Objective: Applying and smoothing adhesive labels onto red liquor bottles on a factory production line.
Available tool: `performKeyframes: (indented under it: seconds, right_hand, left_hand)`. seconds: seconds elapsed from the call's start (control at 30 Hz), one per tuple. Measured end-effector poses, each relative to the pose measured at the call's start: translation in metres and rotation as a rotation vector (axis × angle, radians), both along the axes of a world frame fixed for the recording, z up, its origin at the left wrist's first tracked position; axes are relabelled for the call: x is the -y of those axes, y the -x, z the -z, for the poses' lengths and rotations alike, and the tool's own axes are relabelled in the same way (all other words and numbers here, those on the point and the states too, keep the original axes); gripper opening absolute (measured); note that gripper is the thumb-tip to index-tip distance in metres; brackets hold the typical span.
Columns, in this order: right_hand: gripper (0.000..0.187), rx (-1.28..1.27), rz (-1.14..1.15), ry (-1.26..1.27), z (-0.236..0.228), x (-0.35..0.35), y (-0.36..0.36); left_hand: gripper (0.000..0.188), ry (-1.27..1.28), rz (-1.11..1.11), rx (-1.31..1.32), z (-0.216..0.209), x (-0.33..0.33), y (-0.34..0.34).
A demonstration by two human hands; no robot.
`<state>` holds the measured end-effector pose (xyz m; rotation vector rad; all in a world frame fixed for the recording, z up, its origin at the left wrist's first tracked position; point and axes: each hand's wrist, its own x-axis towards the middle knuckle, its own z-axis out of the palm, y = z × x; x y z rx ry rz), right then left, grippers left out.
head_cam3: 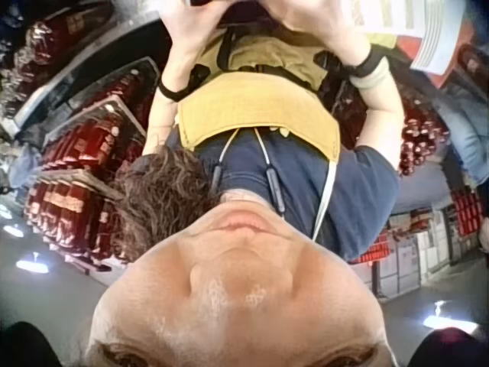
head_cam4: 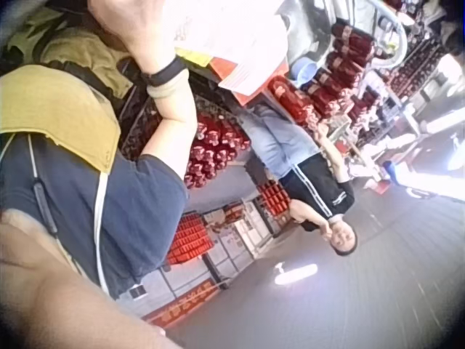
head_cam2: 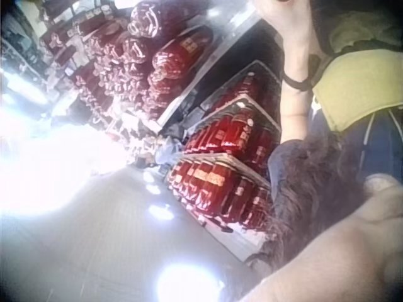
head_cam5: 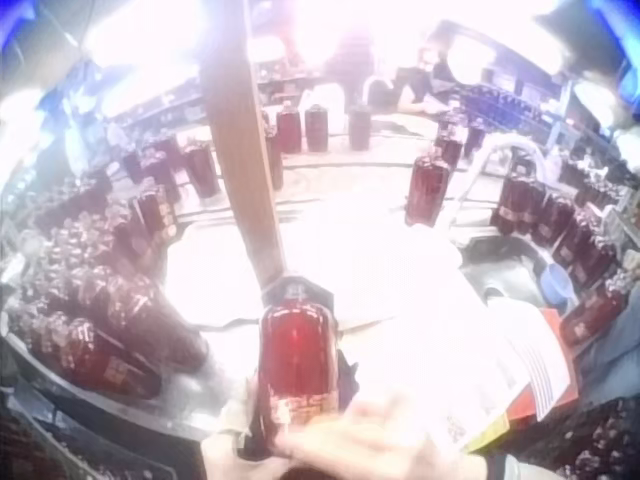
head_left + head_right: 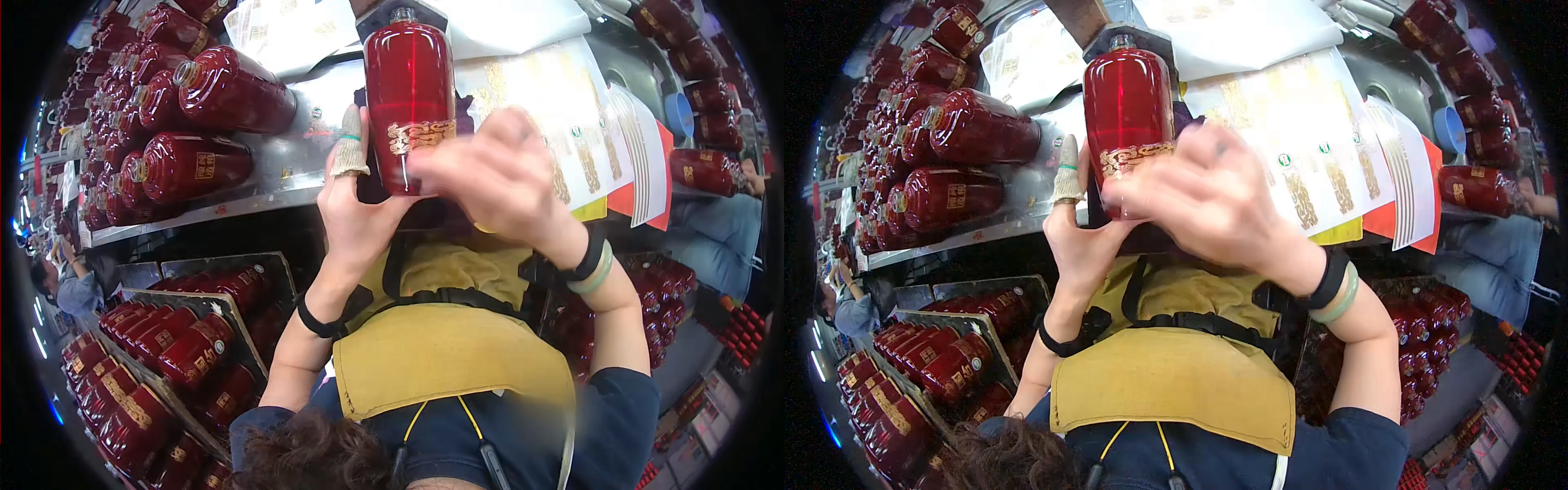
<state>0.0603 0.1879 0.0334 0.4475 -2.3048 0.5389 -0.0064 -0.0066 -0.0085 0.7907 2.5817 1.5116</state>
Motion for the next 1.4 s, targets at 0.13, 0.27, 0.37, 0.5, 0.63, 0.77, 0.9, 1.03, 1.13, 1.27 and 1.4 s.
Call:
performKeyframes:
  seconds: [0.13,0.27,0.37,0.5,0.63,0.77,0.9,1.03,1.13,1.27,1.4]
  right_hand:
    - [0.028,-0.135,0.065,-0.015,0.008,-0.009,0.014]
    - [0.031,0.071,-0.013,-0.007,-0.010,0.004,0.010]
    - [0.028,-0.091,0.173,-0.032,-0.011,-0.030,0.045]
    - [0.021,-0.264,0.272,-0.124,-0.005,-0.048,0.058]
    - [0.017,-0.046,-0.361,-0.106,0.000,-0.006,0.022]
    - [0.023,-0.032,-0.030,0.119,-0.008,-0.036,0.078]
    - [0.023,-0.139,0.144,-0.113,-0.008,-0.057,0.082]
    - [0.024,-0.010,-0.383,-0.127,-0.003,-0.006,0.034]
    - [0.020,-0.102,-0.027,0.022,-0.001,-0.022,0.061]
    - [0.021,-0.198,-0.006,-0.094,0.014,-0.024,0.054]
    - [0.023,-0.019,-0.235,0.024,0.000,0.001,0.021]
  left_hand:
    - [0.097,0.051,0.039,-0.271,-0.006,-0.003,-0.003]
    - [0.098,0.043,0.044,-0.410,-0.011,-0.007,-0.005]
    - [0.094,0.083,0.014,-0.426,-0.015,-0.005,-0.005]
    - [0.097,-0.027,0.166,0.033,0.007,0.018,0.013]
    - [0.094,-0.130,0.058,-0.174,-0.006,0.002,0.013]
    - [0.090,-0.088,0.146,-0.144,0.007,0.010,0.013]
    - [0.095,0.014,0.169,-0.188,-0.008,0.003,0.014]
    - [0.094,-0.064,0.179,-0.101,-0.007,0.004,0.013]
    - [0.095,-0.003,0.196,-0.010,-0.004,0.010,0.015]
    - [0.098,-0.023,0.168,-0.171,-0.012,-0.002,0.015]
    - [0.103,-0.062,0.213,0.058,-0.013,0.005,0.016]
